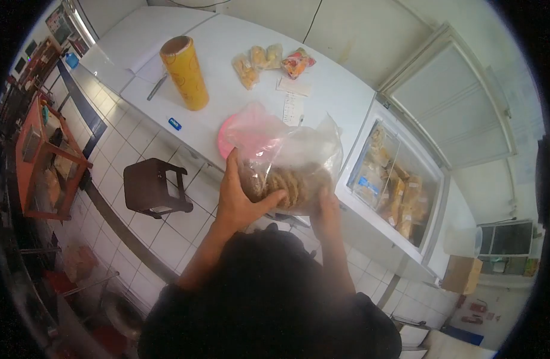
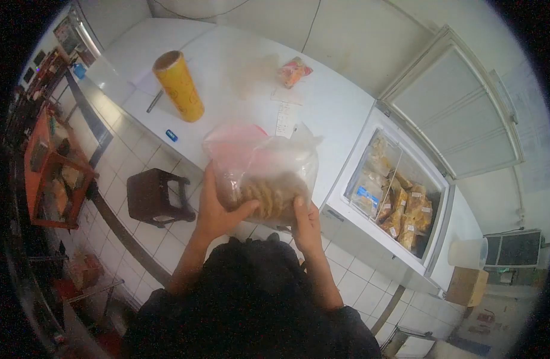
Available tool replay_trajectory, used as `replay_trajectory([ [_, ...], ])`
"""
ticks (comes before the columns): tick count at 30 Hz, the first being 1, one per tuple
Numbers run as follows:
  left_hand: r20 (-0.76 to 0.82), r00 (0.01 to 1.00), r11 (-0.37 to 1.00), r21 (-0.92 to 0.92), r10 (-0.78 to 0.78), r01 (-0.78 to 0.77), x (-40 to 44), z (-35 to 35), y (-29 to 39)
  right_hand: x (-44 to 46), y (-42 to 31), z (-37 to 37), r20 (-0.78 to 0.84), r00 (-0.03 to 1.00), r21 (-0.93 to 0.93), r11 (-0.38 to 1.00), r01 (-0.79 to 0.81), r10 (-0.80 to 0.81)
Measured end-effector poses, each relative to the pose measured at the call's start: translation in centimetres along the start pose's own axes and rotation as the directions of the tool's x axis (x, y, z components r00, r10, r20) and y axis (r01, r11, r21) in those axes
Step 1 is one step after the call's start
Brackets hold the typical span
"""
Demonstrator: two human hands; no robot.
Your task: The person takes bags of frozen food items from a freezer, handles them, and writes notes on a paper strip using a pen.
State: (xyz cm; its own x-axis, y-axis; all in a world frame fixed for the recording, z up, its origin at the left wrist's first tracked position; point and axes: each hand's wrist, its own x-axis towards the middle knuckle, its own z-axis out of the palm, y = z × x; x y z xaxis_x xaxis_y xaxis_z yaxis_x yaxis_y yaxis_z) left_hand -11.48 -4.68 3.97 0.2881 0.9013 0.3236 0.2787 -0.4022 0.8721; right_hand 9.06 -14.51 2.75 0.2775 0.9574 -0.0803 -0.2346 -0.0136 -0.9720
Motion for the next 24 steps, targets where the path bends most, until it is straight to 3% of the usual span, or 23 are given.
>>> replay_trajectory([
  [2, -0.025, 0.98, 0.958, -0.217, -0.197, 0.187, -0.2, 0.0, -1.9, -0.3, 0.4, -1.1, 0.047, 0.999, -0.061, 0.998, -0.01, 0.013],
  [5, 0.043, 0.991, 0.919, -0.371, -0.127, 0.134, -0.3, -1.7, 0.2, -0.6, 0.3, -1.7, 0.222, 0.973, -0.089, 0.993, 0.08, -0.058],
  [7, 0.091, 0.985, 0.901, -0.398, -0.147, 0.171, -2.2, -1.9, -0.6, -1.2, -2.0, -0.1, 0.105, 0.988, -0.226, 0.965, 0.136, -0.115],
  [9, 0.146, 0.974, 0.88, -0.423, -0.172, 0.218, -3.6, -2.5, -1.5, -1.3, -2.4, 0.0, 0.1, 0.994, -0.2, 0.977, 0.071, -0.052],
  [12, 0.301, 0.95, 0.886, -0.414, -0.084, 0.209, -4.5, -3.4, -2.4, -2.2, -1.9, -0.5, 0.063, 0.995, -0.174, 0.983, -0.064, 0.076],
  [14, 0.309, 0.936, 0.753, -0.574, -0.167, 0.323, -5.0, -3.8, -2.3, -2.7, -1.2, -0.9, 0.145, 0.988, -0.134, 0.99, -0.035, 0.055],
  [18, 0.355, 0.922, 0.752, -0.563, -0.155, 0.343, -6.3, -5.0, -2.6, -3.6, -2.2, 0.8, 0.014, 0.988, -0.071, 0.986, -0.154, 0.155],
  [20, 0.432, 0.875, 0.757, -0.491, -0.219, 0.431, -6.6, -6.2, -1.6, -3.7, -2.4, 0.9, 0.087, 0.99, -0.258, 0.962, -0.087, 0.113],
  [21, 0.44, 0.868, 0.753, -0.484, -0.23, 0.445, -6.6, -6.6, -1.4, -4.2, -2.1, 0.8, 0.081, 0.989, -0.253, 0.962, -0.102, 0.126],
  [23, 0.43, 0.816, 0.742, -0.381, -0.386, 0.551, -6.8, -7.1, -0.9, -5.5, -1.6, 0.6, 0.056, 0.945, -0.21, 0.929, -0.305, 0.323],
  [24, 0.432, 0.811, 0.738, -0.376, -0.395, 0.56, -6.9, -7.1, -0.5, -5.7, -1.7, 0.7, 0.056, 0.941, -0.206, 0.926, -0.315, 0.332],
])
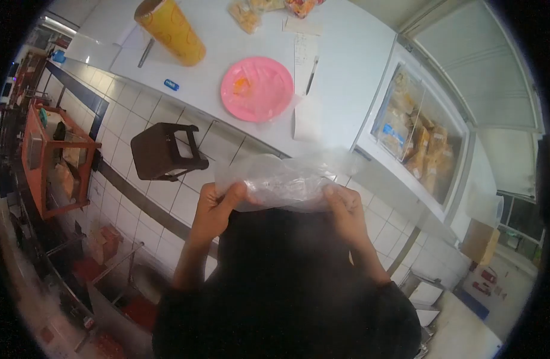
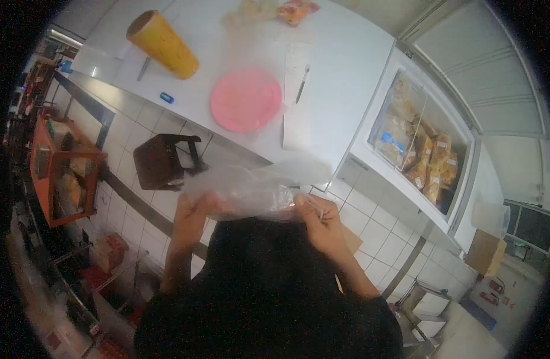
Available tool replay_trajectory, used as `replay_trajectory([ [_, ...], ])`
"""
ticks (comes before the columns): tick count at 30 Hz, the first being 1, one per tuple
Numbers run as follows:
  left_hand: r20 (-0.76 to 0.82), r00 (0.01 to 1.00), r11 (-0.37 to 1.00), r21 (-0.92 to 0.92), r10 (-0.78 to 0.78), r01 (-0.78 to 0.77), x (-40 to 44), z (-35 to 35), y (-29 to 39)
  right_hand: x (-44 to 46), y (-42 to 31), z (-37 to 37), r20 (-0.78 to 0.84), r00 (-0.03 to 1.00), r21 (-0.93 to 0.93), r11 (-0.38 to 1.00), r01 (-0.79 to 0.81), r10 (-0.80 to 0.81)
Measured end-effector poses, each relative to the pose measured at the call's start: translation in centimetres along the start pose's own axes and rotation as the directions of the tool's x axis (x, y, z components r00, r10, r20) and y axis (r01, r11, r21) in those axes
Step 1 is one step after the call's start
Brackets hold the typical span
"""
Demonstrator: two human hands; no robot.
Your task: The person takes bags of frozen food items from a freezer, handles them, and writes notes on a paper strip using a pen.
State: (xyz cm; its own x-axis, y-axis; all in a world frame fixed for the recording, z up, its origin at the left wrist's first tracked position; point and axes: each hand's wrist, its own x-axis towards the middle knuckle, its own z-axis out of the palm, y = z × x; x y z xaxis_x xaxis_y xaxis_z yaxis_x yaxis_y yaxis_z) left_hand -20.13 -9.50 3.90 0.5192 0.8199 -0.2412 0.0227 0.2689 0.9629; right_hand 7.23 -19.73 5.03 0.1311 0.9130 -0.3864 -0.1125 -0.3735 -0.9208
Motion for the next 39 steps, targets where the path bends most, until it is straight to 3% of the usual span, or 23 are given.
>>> replay_trajectory([
  [2, -0.061, 0.993, 0.987, -0.129, -0.105, 0.097, -0.3, 0.6, 0.5, -0.5, -1.0, 0.2, -0.027, 0.997, 0.013, 0.997, -0.078, 0.078],
  [5, -0.128, 0.978, 0.986, -0.044, -0.167, 0.162, -1.5, 1.1, 1.6, -1.2, -1.4, 0.0, -0.013, 0.996, 0.103, 0.991, -0.087, 0.089],
  [8, -0.076, 0.982, 0.983, 0.052, -0.173, 0.177, -2.7, 1.2, 1.9, -1.9, -1.9, -0.5, 0.01, 0.997, 0.13, 0.988, -0.08, 0.08],
  [12, -0.214, 0.956, 0.979, -0.019, -0.202, 0.203, -3.6, 2.5, 3.1, -2.8, -0.6, -0.7, -0.034, 0.998, 0.131, 0.99, -0.053, 0.058],
  [14, -0.053, 0.953, 0.953, -0.062, -0.299, 0.296, -4.3, 1.5, 2.9, -3.0, -1.7, -1.9, 0.252, 0.968, -0.398, 0.91, 0.119, -0.017],
  [18, -0.024, 0.93, 0.926, -0.098, -0.367, 0.363, -4.8, 0.9, 3.5, -2.7, -5.1, -0.9, 0.32, 0.947, -0.499, 0.856, 0.135, 0.037],
  [20, 0.021, 0.919, 0.916, -0.07, -0.394, 0.394, -5.1, 0.9, 3.5, -2.1, -5.9, -1.1, 0.531, 0.839, -0.621, 0.728, 0.29, 0.119],
  [24, 0.015, 0.874, 0.865, -0.136, -0.486, 0.483, -6.5, 0.0, 3.5, -1.0, -6.7, -0.8, 0.662, 0.73, -0.609, 0.689, 0.392, 0.17],
  [26, -0.008, 0.854, 0.851, -0.085, -0.52, 0.518, -7.0, -0.5, 3.8, -0.5, -7.4, -0.5, 0.734, 0.675, -0.565, 0.618, 0.546, 0.075],
  [29, 0.041, 0.845, 0.84, -0.094, -0.534, 0.535, -7.8, -1.9, 2.7, 0.1, -7.2, 0.3, 0.795, 0.6, -0.535, 0.566, 0.627, 0.086],
  [33, 0.055, 0.828, 0.822, -0.1, -0.558, 0.561, -8.3, -2.6, 3.2, 0.3, -7.5, 1.9, 0.759, 0.612, -0.606, 0.586, 0.538, 0.223],
  [35, 0.112, 0.742, 0.733, -0.116, -0.661, 0.671, -8.1, -2.8, 4.0, 0.5, -7.8, 2.6, 0.836, 0.539, -0.508, 0.517, 0.689, 0.104],
  [39, 0.133, 0.772, 0.774, -0.052, -0.621, 0.632, -9.1, -3.7, 4.2, 0.5, -5.8, 3.2, 0.871, 0.487, -0.447, 0.521, 0.727, 0.067],
])
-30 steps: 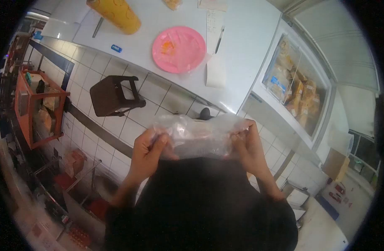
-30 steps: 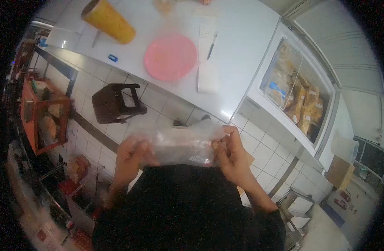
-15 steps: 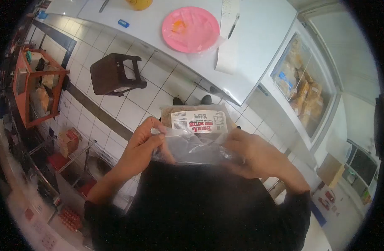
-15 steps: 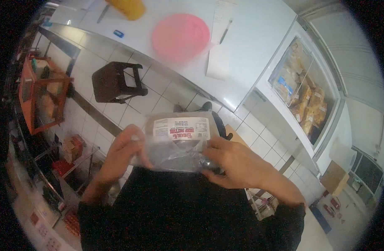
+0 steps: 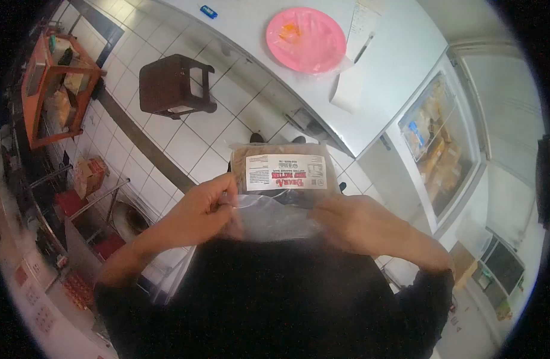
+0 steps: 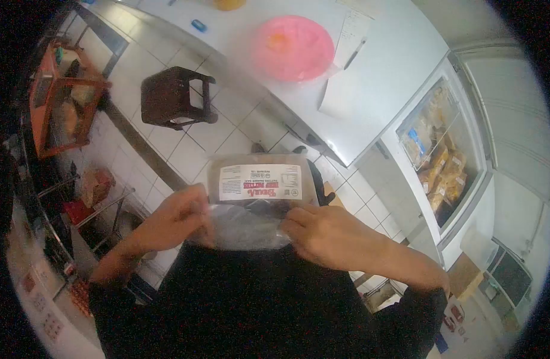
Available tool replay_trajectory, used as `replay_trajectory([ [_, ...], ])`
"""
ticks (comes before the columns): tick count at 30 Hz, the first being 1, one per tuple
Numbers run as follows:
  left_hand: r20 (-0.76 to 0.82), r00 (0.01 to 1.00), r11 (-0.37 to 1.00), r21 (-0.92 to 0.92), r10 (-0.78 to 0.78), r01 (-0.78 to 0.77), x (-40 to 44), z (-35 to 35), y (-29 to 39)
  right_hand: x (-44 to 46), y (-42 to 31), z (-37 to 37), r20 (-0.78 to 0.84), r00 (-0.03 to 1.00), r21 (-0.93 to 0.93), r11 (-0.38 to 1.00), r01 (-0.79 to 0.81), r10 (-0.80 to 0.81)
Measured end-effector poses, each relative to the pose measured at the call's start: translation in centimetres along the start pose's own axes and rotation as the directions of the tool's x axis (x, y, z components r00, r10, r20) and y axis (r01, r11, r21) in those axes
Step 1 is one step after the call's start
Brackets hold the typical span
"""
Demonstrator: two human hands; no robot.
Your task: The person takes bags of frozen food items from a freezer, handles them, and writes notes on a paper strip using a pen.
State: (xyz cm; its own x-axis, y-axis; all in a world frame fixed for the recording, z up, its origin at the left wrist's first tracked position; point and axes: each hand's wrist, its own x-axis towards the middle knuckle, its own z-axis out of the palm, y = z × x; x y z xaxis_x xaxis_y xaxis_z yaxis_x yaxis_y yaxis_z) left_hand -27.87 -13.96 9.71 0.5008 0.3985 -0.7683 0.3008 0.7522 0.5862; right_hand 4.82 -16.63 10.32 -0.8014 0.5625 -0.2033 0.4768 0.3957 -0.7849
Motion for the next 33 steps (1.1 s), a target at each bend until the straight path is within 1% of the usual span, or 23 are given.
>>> replay_trajectory([
  [1, -0.006, 1.0, 0.934, 0.357, 0.022, -0.019, -0.9, 0.0, 1.3, 0.4, 0.1, 0.3, 0.059, 0.998, -0.026, 0.999, 0.021, -0.02],
  [2, -0.004, 0.999, 0.745, 0.667, 0.046, -0.032, -1.3, 0.0, 2.0, 0.6, 0.1, 0.4, 0.119, 0.992, -0.052, 0.998, 0.043, -0.036],
  [3, -0.004, 0.999, 0.746, 0.665, 0.051, -0.036, -1.5, 0.4, 1.6, 1.1, 0.0, 0.4, 0.122, 0.992, -0.056, 0.997, 0.043, -0.036],
  [5, 0.023, 0.844, 0.197, 0.969, 0.535, -0.151, -2.1, 1.5, 0.5, 2.3, -0.1, 0.3, 0.11, 0.993, 0.016, 0.999, 0.037, -0.039],
  [6, 0.021, 0.843, 0.199, 0.968, 0.538, -0.151, -1.9, 1.4, 0.5, 2.8, 0.0, 0.3, 0.113, 0.993, 0.013, 0.999, 0.038, -0.039],
  [7, 0.214, 0.806, 0.08, 0.948, 0.552, -0.307, -1.6, 0.9, 0.8, 3.3, 0.2, 0.4, 0.079, 0.995, 0.065, 0.996, 0.054, -0.06],
  [9, 0.396, 0.734, -0.041, 0.892, 0.552, -0.451, -0.7, 0.1, 0.4, 4.4, 0.8, 0.2, 0.049, 0.996, 0.108, 0.992, 0.073, -0.079],
  [11, 0.494, 0.714, -0.124, 0.854, 0.496, -0.505, 1.0, -0.8, -1.0, 5.2, 1.9, -0.2, 0.222, 0.975, 0.479, 0.87, -0.121, 0.013],
  [12, 0.493, 0.713, -0.12, 0.854, 0.499, -0.507, 1.2, -1.6, -0.9, 5.6, 2.3, 0.1, 0.226, 0.974, 0.478, 0.87, -0.125, 0.015],
  [14, 0.357, 0.758, 0.14, 0.853, 0.546, -0.502, 2.3, -3.4, -0.2, 6.4, 3.1, 0.5, 0.258, 0.928, 0.793, 0.489, -0.363, 0.27],
  [15, 0.362, 0.757, 0.14, 0.851, 0.544, -0.507, 2.8, -4.2, 0.3, 7.1, 3.4, 0.3, 0.257, 0.926, 0.795, 0.485, -0.365, 0.276],
  [17, 0.311, 0.875, 0.493, 0.732, 0.371, -0.47, 3.5, -5.7, 1.3, 8.3, 3.8, -0.1, 0.373, 0.854, 0.757, 0.413, -0.506, 0.363],
  [18, 0.316, 0.875, 0.492, 0.733, 0.365, -0.47, 4.3, -6.5, 0.5, 8.7, 4.2, 0.9, 0.374, 0.848, 0.803, 0.326, -0.499, 0.377],
  [21, 0.417, 0.763, 0.511, 0.571, 0.494, -0.643, 6.4, -9.0, -1.5, 9.9, 4.6, 1.2, 0.417, 0.77, 0.628, 0.46, -0.628, 0.484],
  [22, 0.437, 0.877, 0.697, 0.565, 0.2, -0.441, 6.8, -9.8, -1.0, 10.4, 4.1, 1.1, 0.415, 0.772, 0.628, 0.463, -0.625, 0.481],
  [23, 0.453, 0.884, 0.806, 0.562, -0.113, -0.185, 6.8, -10.4, -0.7, 10.7, 3.0, 1.0, 0.251, 0.834, 0.477, 0.687, -0.548, 0.491],
  [24, 0.449, 0.886, 0.811, 0.556, -0.113, -0.179, 6.7, -11.0, -1.0, 11.0, 1.8, 1.1, 0.095, 0.89, 0.269, 0.849, -0.454, 0.446],
  [25, 0.509, 0.86, 0.77, 0.53, 0.046, -0.355, 6.6, -11.9, -1.4, 11.5, 0.8, 1.5, 0.1, 0.892, 0.267, 0.852, -0.45, 0.44],
  [26, 0.538, 0.834, 0.733, 0.516, 0.125, -0.443, 6.7, -12.8, -1.6, 12.4, -0.4, 1.9, -0.178, 0.955, 0.003, 0.971, -0.24, 0.237],
  [27, 0.563, 0.801, 0.687, 0.501, 0.204, -0.527, 6.9, -13.8, -1.7, 13.3, -1.3, 2.1, -0.372, 0.927, -0.312, 0.947, -0.07, -0.054],
  [29, 0.509, 0.86, 0.836, 0.453, 0.042, -0.309, 7.5, -15.4, -1.6, 15.4, -1.3, 3.0, -0.361, 0.927, -0.344, 0.938, -0.034, -0.099],
  [31, 0.483, 0.876, 0.815, 0.503, 0.012, -0.288, 8.3, -17.5, -0.2, 18.4, 0.8, 2.3, -0.339, 0.929, -0.38, 0.925, 0.012, -0.151],
  [33, 0.455, 0.89, 0.795, 0.55, -0.027, -0.257, 8.3, -18.6, 1.2, 20.8, 3.2, 1.4, 0.008, 0.976, -0.463, 0.864, 0.196, -0.217],
])
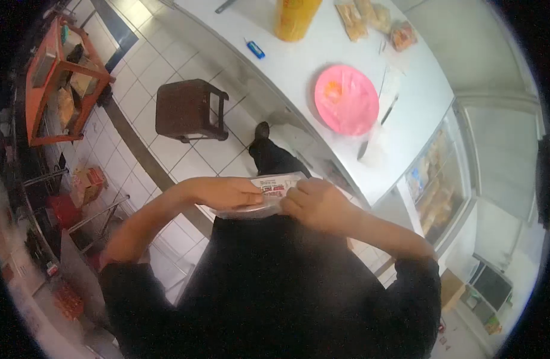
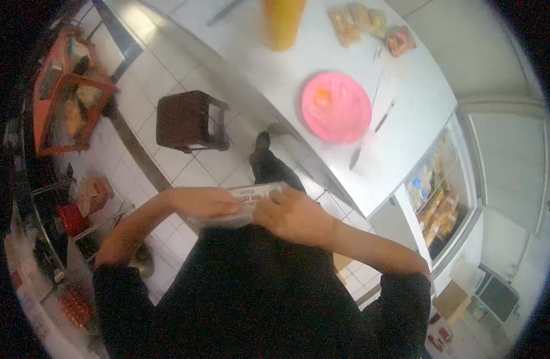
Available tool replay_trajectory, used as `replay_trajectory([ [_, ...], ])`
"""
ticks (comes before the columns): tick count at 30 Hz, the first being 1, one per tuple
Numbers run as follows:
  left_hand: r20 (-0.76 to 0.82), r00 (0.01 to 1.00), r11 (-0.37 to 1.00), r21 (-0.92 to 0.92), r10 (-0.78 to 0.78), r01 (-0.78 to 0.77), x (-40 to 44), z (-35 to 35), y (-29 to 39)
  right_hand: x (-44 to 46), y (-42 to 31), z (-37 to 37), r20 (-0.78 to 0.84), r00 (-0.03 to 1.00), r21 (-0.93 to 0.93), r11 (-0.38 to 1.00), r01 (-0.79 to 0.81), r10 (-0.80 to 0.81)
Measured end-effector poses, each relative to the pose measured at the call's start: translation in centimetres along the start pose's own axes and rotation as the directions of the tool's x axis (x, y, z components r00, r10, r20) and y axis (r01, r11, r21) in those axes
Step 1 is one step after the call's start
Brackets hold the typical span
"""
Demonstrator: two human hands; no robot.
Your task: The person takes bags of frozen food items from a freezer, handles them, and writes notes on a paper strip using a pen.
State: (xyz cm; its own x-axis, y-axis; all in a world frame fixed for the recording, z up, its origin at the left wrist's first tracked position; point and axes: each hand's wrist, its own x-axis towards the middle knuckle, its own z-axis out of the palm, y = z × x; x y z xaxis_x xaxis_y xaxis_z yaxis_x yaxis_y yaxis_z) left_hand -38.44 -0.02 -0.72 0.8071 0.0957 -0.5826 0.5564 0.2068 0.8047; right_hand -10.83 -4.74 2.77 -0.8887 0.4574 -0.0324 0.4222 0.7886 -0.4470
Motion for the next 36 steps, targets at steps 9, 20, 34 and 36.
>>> replay_trajectory([
  [9, -0.583, 0.558, 0.663, 0.745, 0.591, 0.076, -2.3, -5.8, 5.6, 11.4, 11.6, -5.3, 0.016, 0.984, 0.646, 0.75, -0.146, 0.177],
  [20, -0.558, 0.674, 0.723, 0.689, 0.484, 0.051, -0.3, -17.4, 2.7, 19.9, 18.5, -13.5, -0.259, 0.939, 0.144, 0.97, -0.196, 0.228],
  [34, -0.7, 0.528, 0.842, 0.538, 0.48, -0.051, -5.6, -33.6, -0.9, 19.5, 31.8, -21.3, -0.853, 0.115, 0.341, 0.71, -0.616, 0.509],
  [36, -0.673, 0.538, 0.827, 0.557, 0.507, -0.082, -5.8, -36.3, 0.3, 17.1, 33.8, -20.2, -0.848, -0.177, 0.485, 0.596, -0.64, 0.5],
])
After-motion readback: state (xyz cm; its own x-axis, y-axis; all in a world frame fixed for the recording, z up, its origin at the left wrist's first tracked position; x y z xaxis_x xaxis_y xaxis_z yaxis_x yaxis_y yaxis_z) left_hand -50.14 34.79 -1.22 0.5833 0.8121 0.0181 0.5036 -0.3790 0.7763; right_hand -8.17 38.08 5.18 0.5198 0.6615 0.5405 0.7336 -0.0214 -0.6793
